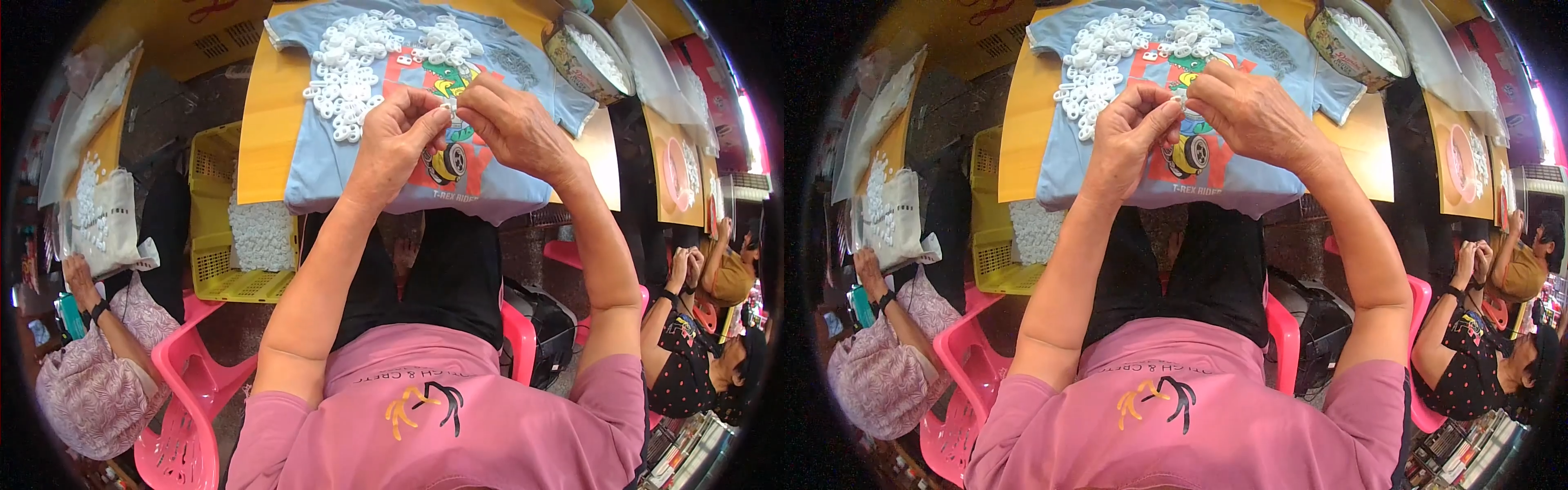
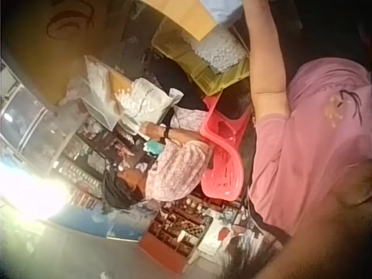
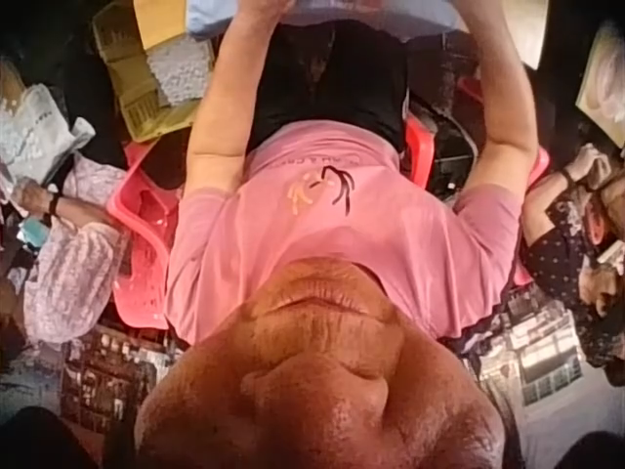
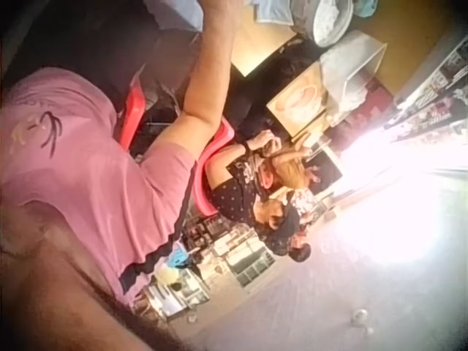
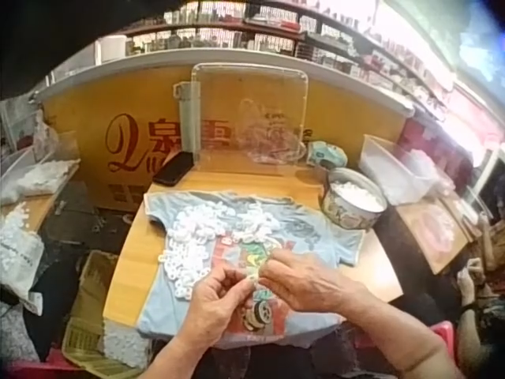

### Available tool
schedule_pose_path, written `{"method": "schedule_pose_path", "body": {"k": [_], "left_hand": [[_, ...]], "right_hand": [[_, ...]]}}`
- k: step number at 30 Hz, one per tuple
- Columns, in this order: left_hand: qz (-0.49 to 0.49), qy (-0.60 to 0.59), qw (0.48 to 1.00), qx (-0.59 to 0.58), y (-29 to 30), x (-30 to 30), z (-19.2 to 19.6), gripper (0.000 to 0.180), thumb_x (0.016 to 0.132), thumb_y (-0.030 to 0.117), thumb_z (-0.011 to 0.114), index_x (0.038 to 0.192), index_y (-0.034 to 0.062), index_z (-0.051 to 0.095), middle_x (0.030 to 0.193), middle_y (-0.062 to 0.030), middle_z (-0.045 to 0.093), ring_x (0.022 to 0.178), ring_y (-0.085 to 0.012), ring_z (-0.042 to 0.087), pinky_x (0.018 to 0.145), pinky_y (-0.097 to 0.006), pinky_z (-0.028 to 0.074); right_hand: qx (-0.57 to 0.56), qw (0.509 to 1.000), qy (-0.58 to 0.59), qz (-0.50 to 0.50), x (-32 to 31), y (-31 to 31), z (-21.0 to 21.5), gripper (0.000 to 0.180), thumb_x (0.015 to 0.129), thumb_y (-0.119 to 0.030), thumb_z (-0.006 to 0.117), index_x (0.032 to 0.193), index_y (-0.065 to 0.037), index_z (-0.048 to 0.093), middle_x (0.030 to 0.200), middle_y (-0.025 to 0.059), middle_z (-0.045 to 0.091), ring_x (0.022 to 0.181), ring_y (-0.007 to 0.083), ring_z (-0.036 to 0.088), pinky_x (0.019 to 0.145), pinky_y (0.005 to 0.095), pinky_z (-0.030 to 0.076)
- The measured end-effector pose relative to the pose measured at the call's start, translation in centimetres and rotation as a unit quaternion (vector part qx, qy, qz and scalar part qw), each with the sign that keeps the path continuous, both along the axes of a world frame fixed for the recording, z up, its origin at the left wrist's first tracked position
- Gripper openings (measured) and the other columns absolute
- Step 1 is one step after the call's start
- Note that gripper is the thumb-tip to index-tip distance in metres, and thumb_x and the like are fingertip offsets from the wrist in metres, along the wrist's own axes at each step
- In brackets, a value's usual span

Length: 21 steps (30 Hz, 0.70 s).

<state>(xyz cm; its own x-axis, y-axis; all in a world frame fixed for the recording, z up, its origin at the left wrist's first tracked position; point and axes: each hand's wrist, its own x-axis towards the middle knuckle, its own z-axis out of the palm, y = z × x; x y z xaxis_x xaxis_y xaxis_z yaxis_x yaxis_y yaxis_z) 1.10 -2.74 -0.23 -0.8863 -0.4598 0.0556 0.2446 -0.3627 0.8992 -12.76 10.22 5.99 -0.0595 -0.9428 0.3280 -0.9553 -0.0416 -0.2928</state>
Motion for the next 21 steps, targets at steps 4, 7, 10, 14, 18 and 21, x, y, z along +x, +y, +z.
{"method": "schedule_pose_path", "body": {"k": [4, 7, 10, 14, 18, 21], "left_hand": [[-0.008, -0.005, 1.000, -0.016, -0.1, 0.0, 0.0, 0.011, 0.091, 0.008, 0.064, 0.095, -0.0015, 0.061, 0.080, -0.0045, 0.064, 0.067, -0.0077, 0.059, 0.060, -0.021, 0.049], [0.001, -0.003, 1.000, -0.016, 0.0, 0.0, -0.1, 0.011, 0.091, 0.008, 0.064, 0.095, -0.0014, 0.061, 0.080, -0.0044, 0.065, 0.066, -0.0075, 0.059, 0.060, -0.021, 0.049], [0.000, -0.010, 1.000, -0.011, 0.0, 0.0, 0.0, 0.010, 0.090, 0.007, 0.064, 0.094, -0.0014, 0.061, 0.080, -0.0043, 0.064, 0.066, -0.0075, 0.059, 0.060, -0.021, 0.049], [0.005, -0.010, 1.000, -0.011, 0.0, 0.0, 0.1, 0.009, 0.090, 0.006, 0.064, 0.094, -0.0015, 0.061, 0.079, -0.0039, 0.064, 0.067, -0.0075, 0.059, 0.060, -0.021, 0.049], [0.016, -0.016, 0.999, -0.025, 0.1, -0.1, 0.1, 0.010, 0.090, 0.007, 0.064, 0.095, -0.0018, 0.061, 0.079, -0.0038, 0.064, 0.067, -0.0076, 0.059, 0.060, -0.021, 0.049], [0.018, -0.024, 0.999, -0.027, 0.2, -0.3, 0.0, 0.011, 0.091, 0.007, 0.064, 0.095, -0.0020, 0.060, 0.080, -0.0039, 0.064, 0.067, -0.0076, 0.059, 0.060, -0.021, 0.049]], "right_hand": [[0.002, 0.999, -0.031, 0.008, 0.0, 0.0, -0.6, 0.011, 0.092, -0.010, 0.057, 0.096, 0.000, 0.054, 0.086, 0.0170, 0.054, 0.078, 0.0388, 0.056, 0.066, 0.0438, 0.045], [0.006, 0.999, -0.052, 0.010, 0.2, -0.1, -1.2, 0.012, 0.093, -0.010, 0.056, 0.095, 0.001, 0.053, 0.085, 0.0175, 0.053, 0.078, 0.0388, 0.055, 0.067, 0.0432, 0.044], [0.000, 0.996, -0.084, 0.007, 0.2, -0.1, -1.4, 0.012, 0.094, -0.011, 0.055, 0.094, 0.001, 0.052, 0.083, 0.0175, 0.052, 0.077, 0.0385, 0.055, 0.066, 0.0426, 0.044], [0.001, 0.994, -0.107, 0.007, 0.3, -0.3, -1.4, 0.012, 0.094, -0.010, 0.055, 0.093, 0.001, 0.052, 0.083, 0.0170, 0.053, 0.077, 0.0384, 0.055, 0.065, 0.0417, 0.044], [-0.011, 0.993, -0.115, 0.010, 0.5, -0.5, -1.6, 0.011, 0.093, -0.010, 0.056, 0.092, 0.001, 0.053, 0.082, 0.0164, 0.055, 0.076, 0.0379, 0.056, 0.065, 0.0411, 0.044], [-0.022, 0.991, -0.128, -0.013, 0.7, -0.2, -2.0, 0.011, 0.093, -0.010, 0.056, 0.092, 0.000, 0.053, 0.082, 0.0162, 0.055, 0.076, 0.0375, 0.057, 0.065, 0.0411, 0.044]]}}
